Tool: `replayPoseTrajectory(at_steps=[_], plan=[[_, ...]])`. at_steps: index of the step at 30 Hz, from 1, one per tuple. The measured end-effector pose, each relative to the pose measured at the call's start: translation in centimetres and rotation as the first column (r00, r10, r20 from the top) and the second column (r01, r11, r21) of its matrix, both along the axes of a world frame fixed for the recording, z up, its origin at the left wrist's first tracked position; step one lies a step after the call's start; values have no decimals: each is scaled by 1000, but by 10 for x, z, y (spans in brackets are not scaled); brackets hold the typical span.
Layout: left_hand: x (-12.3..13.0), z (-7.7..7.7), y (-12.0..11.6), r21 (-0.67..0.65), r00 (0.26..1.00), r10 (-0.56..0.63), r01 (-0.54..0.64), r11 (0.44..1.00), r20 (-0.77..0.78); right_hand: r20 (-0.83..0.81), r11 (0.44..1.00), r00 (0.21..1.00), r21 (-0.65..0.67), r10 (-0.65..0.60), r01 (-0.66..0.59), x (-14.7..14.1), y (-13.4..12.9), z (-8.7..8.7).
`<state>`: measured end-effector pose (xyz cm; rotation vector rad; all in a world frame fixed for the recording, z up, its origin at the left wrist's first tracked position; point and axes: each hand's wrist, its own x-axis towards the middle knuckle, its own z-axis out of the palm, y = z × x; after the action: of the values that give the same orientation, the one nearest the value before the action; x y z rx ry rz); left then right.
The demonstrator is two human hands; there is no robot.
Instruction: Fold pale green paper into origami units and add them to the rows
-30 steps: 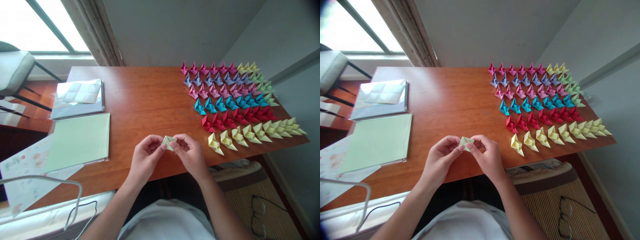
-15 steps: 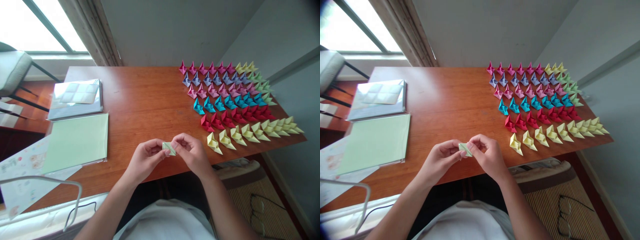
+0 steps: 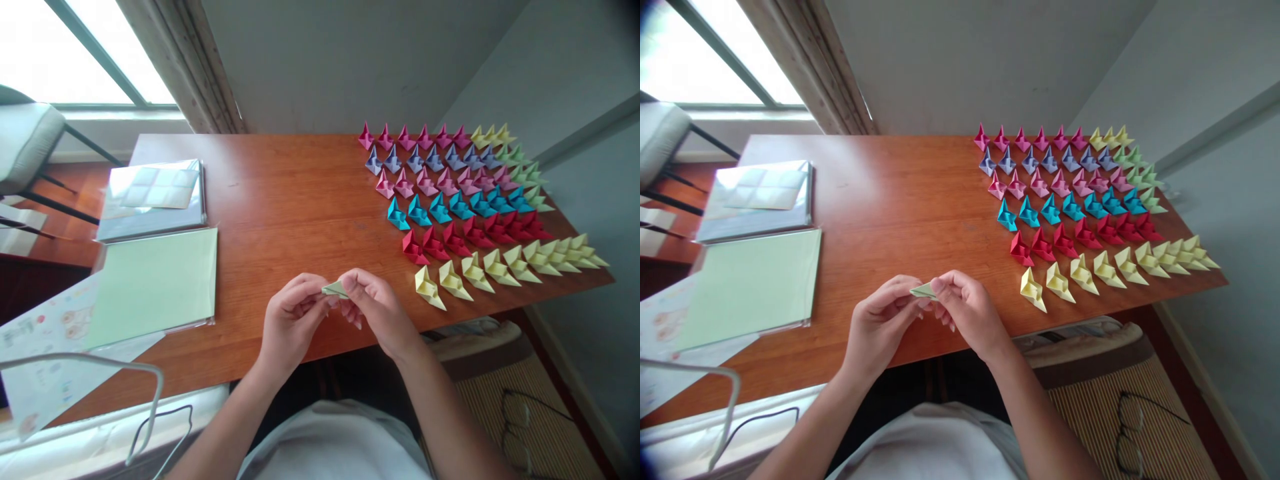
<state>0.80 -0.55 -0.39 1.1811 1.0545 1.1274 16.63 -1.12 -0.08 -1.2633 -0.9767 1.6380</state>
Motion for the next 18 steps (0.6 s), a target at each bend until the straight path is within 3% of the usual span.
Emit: replayPoseTrajectory(at_steps=[4,6,11,15,18], plan=[[2,-2,-3,160,979,59,-28,987,-195,-23,993,996,77,-87,89,0,-3,-2],[2,1,-3,165,980,42,-9,986,-194,14,987,995,131,-95,93,2,-4,0],[0,10,2,56,997,-70,72,996,-38,149,971,988,240,-45,8,6,-6,6],[0,7,6,-87,1000,3,0,996,31,262,946,964,320,-39,-49,7,-10,4],[0,3,7,-124,998,-30,37,992,54,333,921,936,389,-111,-29,6,-13,1]])
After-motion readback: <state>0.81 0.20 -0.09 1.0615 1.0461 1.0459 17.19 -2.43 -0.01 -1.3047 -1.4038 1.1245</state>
